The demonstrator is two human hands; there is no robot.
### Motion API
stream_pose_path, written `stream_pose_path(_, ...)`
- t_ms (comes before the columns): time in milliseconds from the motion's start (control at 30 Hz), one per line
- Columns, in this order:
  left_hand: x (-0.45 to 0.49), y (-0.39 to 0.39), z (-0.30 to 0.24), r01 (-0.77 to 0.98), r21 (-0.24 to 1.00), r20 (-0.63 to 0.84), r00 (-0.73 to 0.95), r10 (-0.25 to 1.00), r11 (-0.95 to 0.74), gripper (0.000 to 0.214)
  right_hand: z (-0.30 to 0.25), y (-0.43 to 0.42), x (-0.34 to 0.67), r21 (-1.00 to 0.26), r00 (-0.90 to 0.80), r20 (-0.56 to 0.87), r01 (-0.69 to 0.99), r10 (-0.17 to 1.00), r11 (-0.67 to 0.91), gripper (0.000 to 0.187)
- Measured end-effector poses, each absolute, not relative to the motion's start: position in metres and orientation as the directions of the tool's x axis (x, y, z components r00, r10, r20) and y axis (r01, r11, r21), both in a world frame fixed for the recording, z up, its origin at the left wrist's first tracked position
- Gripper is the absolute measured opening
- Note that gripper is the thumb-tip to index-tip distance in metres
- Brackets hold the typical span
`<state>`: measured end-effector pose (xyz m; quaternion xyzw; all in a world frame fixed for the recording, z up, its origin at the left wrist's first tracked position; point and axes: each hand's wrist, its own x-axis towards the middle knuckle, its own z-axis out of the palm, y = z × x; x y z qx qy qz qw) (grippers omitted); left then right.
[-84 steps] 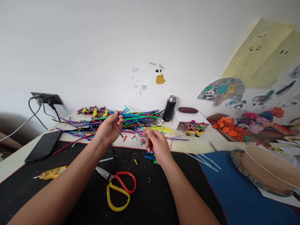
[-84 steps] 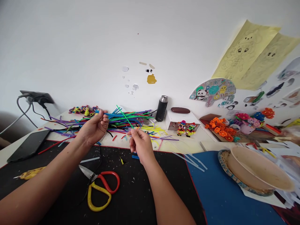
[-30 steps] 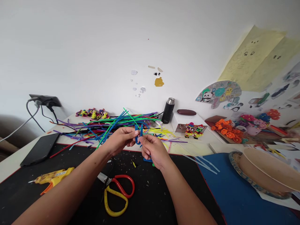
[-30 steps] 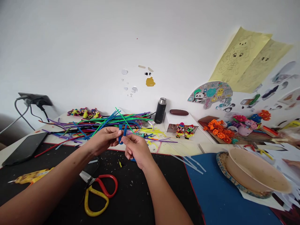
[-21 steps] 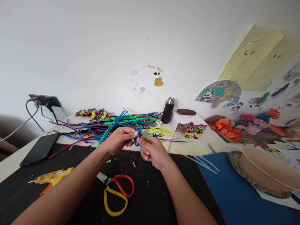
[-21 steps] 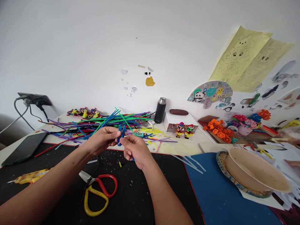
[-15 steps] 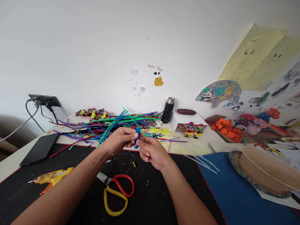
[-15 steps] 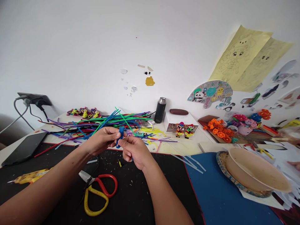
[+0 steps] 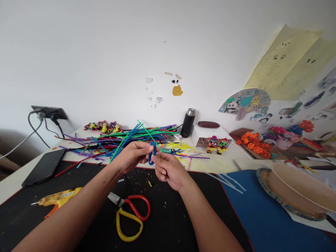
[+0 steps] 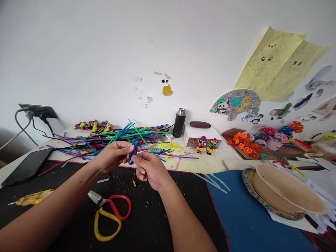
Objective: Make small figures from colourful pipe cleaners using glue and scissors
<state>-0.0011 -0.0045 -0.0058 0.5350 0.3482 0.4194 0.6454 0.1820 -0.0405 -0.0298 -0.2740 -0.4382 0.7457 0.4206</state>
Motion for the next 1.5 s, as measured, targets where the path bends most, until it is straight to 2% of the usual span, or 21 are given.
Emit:
stream_pose_path(367,-0.002,-0.007,-0.004,-0.159,0.980,-0.032,0.458,0.888,0.118,0.046,-0.026,-0.044,0.182,-0.868,-0.544,-0.091,-0.367,0.834,-0.334,0.049)
stream_pose_path(500,-0.003,-0.004,-0.006,-0.156,0.982,-0.031,0.418,0.908,0.105,0.046,-0.027,-0.044,0.180,-0.868,-0.540,-0.086,-0.371,0.837,-0.329,0.048)
stream_pose_path(700,-0.002,-0.001,-0.006,-0.121,0.992,-0.006,0.318,0.948,0.047,0.045,-0.034,-0.040,0.175,-0.913,-0.379,-0.036,-0.364,0.925,-0.184,0.050)
stream_pose_path(933,0.001,-0.004,-0.006,0.008,0.996,0.077,0.340,0.937,-0.085,0.046,-0.041,-0.037,0.173,-0.980,-0.205,0.097,-0.193,0.974,0.057,0.043)
stream_pose_path(1167,0.002,-0.002,-0.009,0.015,0.992,0.112,0.324,0.939,-0.124,0.050,-0.044,-0.035,0.176,-0.990,-0.188,0.139,-0.032,0.972,0.135,0.040)
stream_pose_path(1500,0.000,-0.002,-0.011,0.074,0.986,0.108,0.399,0.911,-0.150,0.045,-0.045,-0.034,0.177,-0.986,-0.225,0.149,0.035,0.963,0.161,0.037)
